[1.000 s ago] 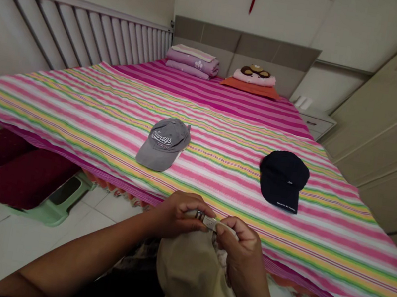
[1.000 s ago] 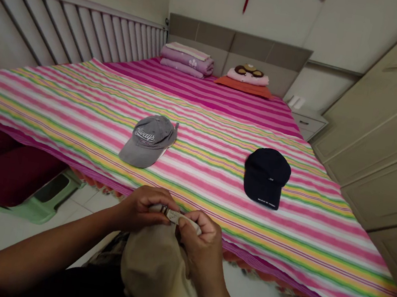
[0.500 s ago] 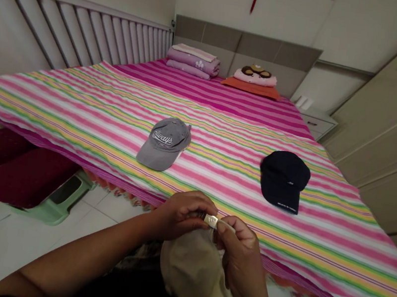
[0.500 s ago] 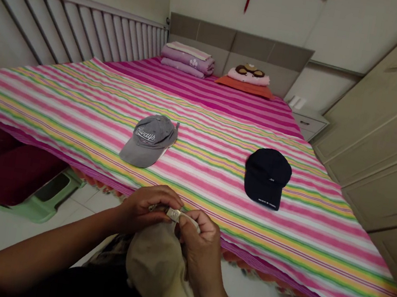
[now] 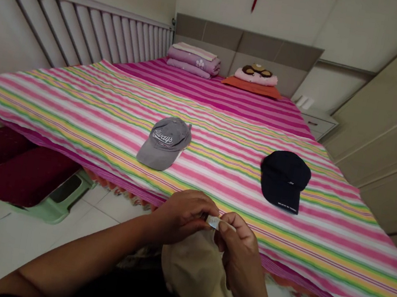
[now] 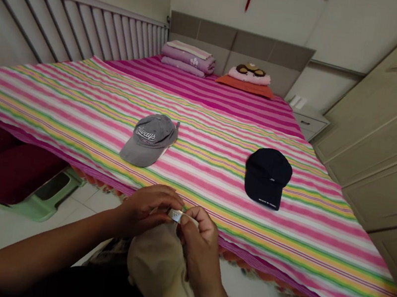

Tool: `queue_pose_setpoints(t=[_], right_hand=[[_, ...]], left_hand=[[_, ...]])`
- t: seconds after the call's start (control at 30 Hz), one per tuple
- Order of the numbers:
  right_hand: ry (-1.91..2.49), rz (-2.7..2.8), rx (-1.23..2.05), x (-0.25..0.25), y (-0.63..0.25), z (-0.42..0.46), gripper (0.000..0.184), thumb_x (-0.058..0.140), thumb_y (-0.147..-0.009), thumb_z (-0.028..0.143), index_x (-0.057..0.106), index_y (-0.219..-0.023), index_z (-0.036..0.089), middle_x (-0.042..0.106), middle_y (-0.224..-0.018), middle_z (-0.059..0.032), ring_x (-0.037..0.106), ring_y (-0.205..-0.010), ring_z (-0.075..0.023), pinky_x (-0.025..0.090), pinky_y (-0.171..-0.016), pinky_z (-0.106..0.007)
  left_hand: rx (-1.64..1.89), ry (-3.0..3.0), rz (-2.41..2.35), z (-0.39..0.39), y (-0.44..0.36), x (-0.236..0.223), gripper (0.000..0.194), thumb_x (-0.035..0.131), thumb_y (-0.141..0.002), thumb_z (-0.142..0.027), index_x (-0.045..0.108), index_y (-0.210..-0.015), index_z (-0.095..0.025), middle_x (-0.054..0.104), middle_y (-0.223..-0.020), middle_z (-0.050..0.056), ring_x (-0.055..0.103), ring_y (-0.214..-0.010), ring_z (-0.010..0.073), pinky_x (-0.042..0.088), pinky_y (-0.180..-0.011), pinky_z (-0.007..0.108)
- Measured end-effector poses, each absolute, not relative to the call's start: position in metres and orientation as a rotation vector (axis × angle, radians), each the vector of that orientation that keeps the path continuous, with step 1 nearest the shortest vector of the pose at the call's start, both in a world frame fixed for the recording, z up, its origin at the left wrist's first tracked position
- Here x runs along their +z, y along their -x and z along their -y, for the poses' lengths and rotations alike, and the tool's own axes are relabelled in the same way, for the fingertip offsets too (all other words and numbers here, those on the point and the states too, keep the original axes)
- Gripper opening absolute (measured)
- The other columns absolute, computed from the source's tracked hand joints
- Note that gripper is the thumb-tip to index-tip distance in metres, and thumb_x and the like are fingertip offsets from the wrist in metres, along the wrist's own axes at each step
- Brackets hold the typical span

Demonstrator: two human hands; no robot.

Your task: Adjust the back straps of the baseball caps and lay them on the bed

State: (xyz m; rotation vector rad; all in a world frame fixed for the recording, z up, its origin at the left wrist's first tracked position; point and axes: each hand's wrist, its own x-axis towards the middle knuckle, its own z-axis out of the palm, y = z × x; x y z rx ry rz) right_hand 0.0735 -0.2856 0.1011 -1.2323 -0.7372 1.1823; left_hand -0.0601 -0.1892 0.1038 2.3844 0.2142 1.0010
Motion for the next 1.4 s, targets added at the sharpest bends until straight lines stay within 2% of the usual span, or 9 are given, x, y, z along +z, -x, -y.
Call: queue_pose_setpoints(t=[0.43, 0.6, 0.8, 1.07, 1.2, 1.4], right_hand=[[1.128, 0.74, 1.186, 0.096, -0.078, 0.288, 0.018, 0.053, -0.078, 0.035, 0.049, -0.07, 0.02, 0.043, -0.051, 0.0059, 0.033, -0.048, -0.009, 0.027, -0.047, -0.021], [1.222, 0.707, 1.162, 0.096, -0.077, 0.287, 0.019, 0.061, -0.073, 0.033, 0.049, -0.066, 0.02, 0.042, -0.051, 0.0068, 0.032, -0.047, -0.0082, 0.026, -0.044, -0.02], [1.24, 0.703, 1.162, 0.099, -0.073, 0.286, 0.023, 0.061, -0.073, 0.035, 0.047, -0.063, 0.019, 0.039, -0.049, 0.0078, 0.028, -0.044, -0.0071, 0.023, -0.043, -0.019], [1.105, 0.711, 1.209, 0.099, -0.082, 0.287, 0.017, 0.055, -0.076, 0.035, 0.051, -0.07, 0.02, 0.05, -0.052, 0.0043, 0.041, -0.05, -0.009, 0.031, -0.048, -0.019], [1.183, 0.713, 1.16, 0.098, -0.082, 0.286, 0.016, 0.062, -0.071, 0.029, 0.053, -0.064, 0.019, 0.051, -0.051, 0.0044, 0.04, -0.048, -0.0078, 0.031, -0.048, -0.019], [1.181, 0.727, 1.215, 0.1, -0.081, 0.284, 0.017, 0.06, -0.073, 0.033, 0.054, -0.068, 0.019, 0.05, -0.051, 0.0043, 0.04, -0.047, -0.0084, 0.03, -0.046, -0.019]], left_hand=[[1.03, -2.295, -0.306, 0.194, 0.055, 0.096, 0.02, 0.053, -0.08, -0.025, 0.054, -0.099, -0.018, 0.062, -0.093, 0.006, 0.057, -0.09, 0.0149, 0.043, -0.078, 0.028], [1.059, -2.294, -0.319, 0.193, 0.055, 0.097, 0.019, 0.055, -0.079, -0.024, 0.055, -0.097, -0.017, 0.063, -0.092, 0.006, 0.057, -0.089, 0.0145, 0.044, -0.078, 0.027], [1.067, -2.269, -0.3, 0.195, 0.053, 0.096, 0.019, 0.055, -0.078, -0.025, 0.056, -0.096, -0.017, 0.064, -0.091, 0.006, 0.058, -0.088, 0.0148, 0.044, -0.077, 0.027], [1.085, -2.277, -0.323, 0.193, 0.057, 0.096, 0.02, 0.056, -0.078, -0.024, 0.055, -0.097, -0.017, 0.063, -0.092, 0.007, 0.058, -0.089, 0.0152, 0.045, -0.077, 0.028], [1.073, -2.266, -0.308, 0.192, 0.055, 0.096, 0.02, 0.056, -0.078, -0.024, 0.055, -0.097, -0.017, 0.063, -0.091, 0.007, 0.058, -0.088, 0.015, 0.045, -0.077, 0.027], [1.034, -2.248, -0.273, 0.191, 0.054, 0.095, 0.02, 0.055, -0.079, -0.025, 0.055, -0.097, -0.018, 0.063, -0.091, 0.006, 0.057, -0.088, 0.015, 0.044, -0.078, 0.028]])
